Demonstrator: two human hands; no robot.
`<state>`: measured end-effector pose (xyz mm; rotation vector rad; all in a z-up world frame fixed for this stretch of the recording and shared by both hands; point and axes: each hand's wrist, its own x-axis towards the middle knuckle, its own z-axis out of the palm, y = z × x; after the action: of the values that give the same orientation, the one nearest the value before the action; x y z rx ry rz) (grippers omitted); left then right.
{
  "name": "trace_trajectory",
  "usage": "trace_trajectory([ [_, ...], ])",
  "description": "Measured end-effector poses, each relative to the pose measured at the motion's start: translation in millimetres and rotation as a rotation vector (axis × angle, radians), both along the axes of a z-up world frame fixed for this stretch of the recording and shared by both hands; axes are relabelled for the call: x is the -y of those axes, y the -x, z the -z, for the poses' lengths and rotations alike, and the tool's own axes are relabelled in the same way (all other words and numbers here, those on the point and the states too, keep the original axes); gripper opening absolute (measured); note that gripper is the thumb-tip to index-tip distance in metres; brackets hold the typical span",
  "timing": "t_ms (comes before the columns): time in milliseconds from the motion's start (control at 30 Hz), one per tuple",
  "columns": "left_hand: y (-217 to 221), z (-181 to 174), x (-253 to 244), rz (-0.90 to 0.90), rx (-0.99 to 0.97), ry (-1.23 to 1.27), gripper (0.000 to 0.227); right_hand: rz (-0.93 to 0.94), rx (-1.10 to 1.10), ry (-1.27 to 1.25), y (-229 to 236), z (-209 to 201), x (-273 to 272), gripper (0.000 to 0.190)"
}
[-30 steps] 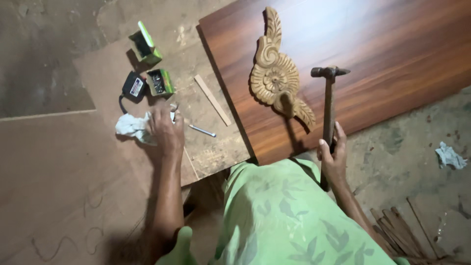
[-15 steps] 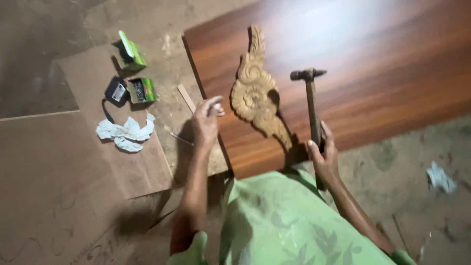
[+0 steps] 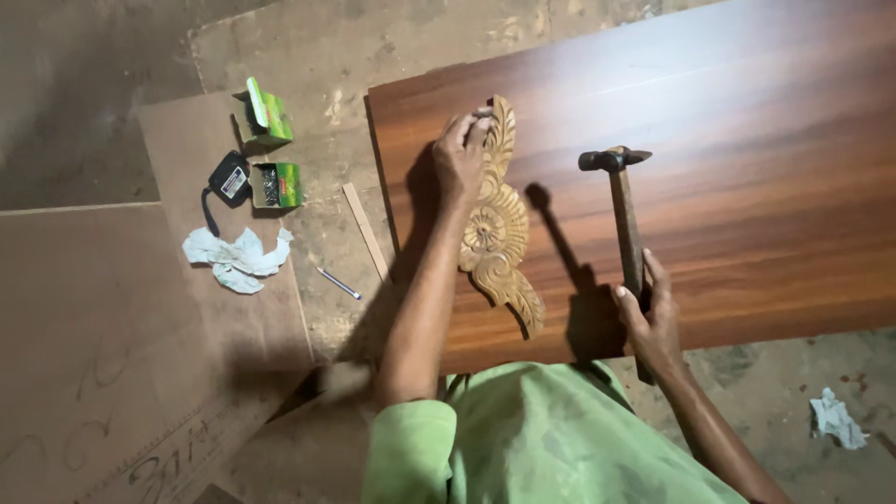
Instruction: The person positions a carved wooden ornament on a wooden panel and uses a hammer to drive nails into it. They repeatedly adjust the carving and hammer different points to secure it. The person also uses a pencil to mark the panel and wipes the surface with a cloth.
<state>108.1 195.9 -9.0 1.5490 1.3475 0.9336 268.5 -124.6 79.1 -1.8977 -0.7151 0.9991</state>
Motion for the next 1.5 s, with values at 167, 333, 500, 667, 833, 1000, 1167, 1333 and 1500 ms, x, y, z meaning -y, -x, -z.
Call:
trace_trajectory([
  [167,-12.8,27.4,-7.0,0.033,-0.080,-0.251,0.018,-0.068,0.053,-0.089,-3.5,-6.6,-17.6,0.066],
  [333,-13.2,28.0,-1.5,0.059,-0.086,-0.256,0.023,-0.121,0.028,-0.188,-15.7,-29.3,-42.1,0.062],
  [500,-12.9,12.4,-1.2,0.112,-0.052,-0.245,0.024,-0.372,0.321,-0.403,-37.6,-49.5,-80.4,0.060],
  [667,-14.7,8.4,1.7,0.075,-0.029,-0.246,0.025,-0.527,0.751,-0.269,-51.0,-55.8,-120.2,0.055],
  [833,-16.0,26.1,0.0,0.070,-0.128,-0.247,0.019,-0.676,0.917,-0.025,-50.8,-66.0,-151.8,0.054],
  [1000,-18.5,39.2,-2.7,0.110,-0.313,-0.077,0.021,-0.782,1.040,0.142,-47.9,-75.1,-165.4,0.053],
  [1167,-18.0,42.9,0.5,0.070,-0.110,-0.447,0.024,-0.579,0.914,-0.422,-62.9,-88.7,-152.1,0.049],
  [1333,-20.0,44.1,-2.5,0.096,-0.192,-0.083,0.014,-0.688,0.967,-0.197,-55.8,-78.6,-156.3,0.048],
  [1500,-6.3,27.2,9.0,0.105,-0.085,-0.338,0.021,-0.683,0.956,-0.051,-52.2,-78.6,-149.2,0.056],
])
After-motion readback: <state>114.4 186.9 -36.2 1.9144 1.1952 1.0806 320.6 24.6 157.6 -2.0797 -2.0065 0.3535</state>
